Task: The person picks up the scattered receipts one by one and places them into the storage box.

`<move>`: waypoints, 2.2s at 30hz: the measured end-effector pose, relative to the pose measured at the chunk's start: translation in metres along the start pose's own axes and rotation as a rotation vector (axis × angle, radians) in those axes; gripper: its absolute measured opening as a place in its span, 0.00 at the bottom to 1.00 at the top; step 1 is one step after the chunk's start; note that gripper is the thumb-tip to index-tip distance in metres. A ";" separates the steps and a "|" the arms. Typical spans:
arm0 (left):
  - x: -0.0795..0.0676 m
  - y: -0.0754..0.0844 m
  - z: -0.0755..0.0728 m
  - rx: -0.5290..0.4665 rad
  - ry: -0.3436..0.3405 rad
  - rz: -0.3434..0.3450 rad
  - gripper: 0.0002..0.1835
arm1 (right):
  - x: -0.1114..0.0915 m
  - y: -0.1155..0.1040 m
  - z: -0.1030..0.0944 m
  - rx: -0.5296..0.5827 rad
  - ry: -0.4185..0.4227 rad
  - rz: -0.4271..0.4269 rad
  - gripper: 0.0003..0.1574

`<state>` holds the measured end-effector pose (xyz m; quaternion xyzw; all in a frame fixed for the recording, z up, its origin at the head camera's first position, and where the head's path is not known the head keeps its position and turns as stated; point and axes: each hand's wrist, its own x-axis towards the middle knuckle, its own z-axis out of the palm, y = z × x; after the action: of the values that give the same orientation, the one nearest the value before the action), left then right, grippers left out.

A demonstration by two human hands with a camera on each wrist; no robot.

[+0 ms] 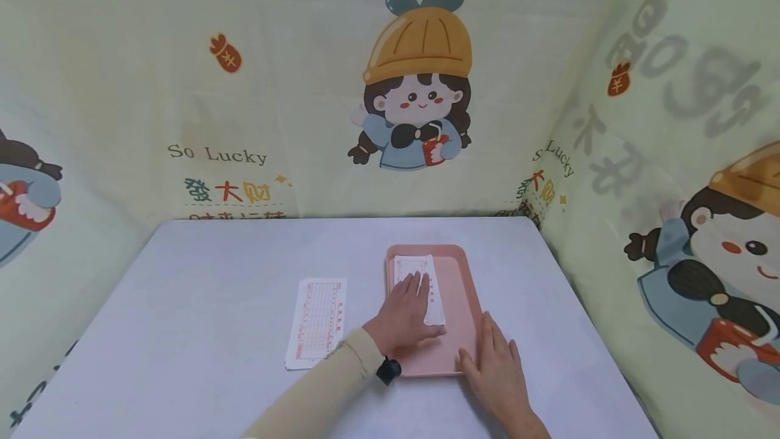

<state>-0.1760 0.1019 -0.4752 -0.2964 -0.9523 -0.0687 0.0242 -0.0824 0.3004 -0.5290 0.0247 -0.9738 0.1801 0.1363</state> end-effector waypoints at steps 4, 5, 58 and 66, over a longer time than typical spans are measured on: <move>-0.003 -0.003 -0.008 -0.014 0.011 0.011 0.54 | 0.000 0.000 0.000 -0.003 0.009 -0.009 0.51; -0.003 -0.004 -0.009 -0.024 0.012 0.011 0.54 | 0.000 0.000 0.001 -0.003 0.015 -0.012 0.51; -0.104 -0.092 -0.048 -0.217 0.133 -0.166 0.53 | -0.002 0.002 0.003 0.001 0.059 -0.033 0.51; -0.115 -0.101 -0.043 -0.211 0.125 -0.196 0.53 | -0.002 0.000 0.002 -0.001 0.045 -0.030 0.51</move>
<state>-0.1384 -0.0513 -0.4542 -0.1980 -0.9608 -0.1886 0.0455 -0.0813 0.2998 -0.5310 0.0354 -0.9702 0.1779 0.1609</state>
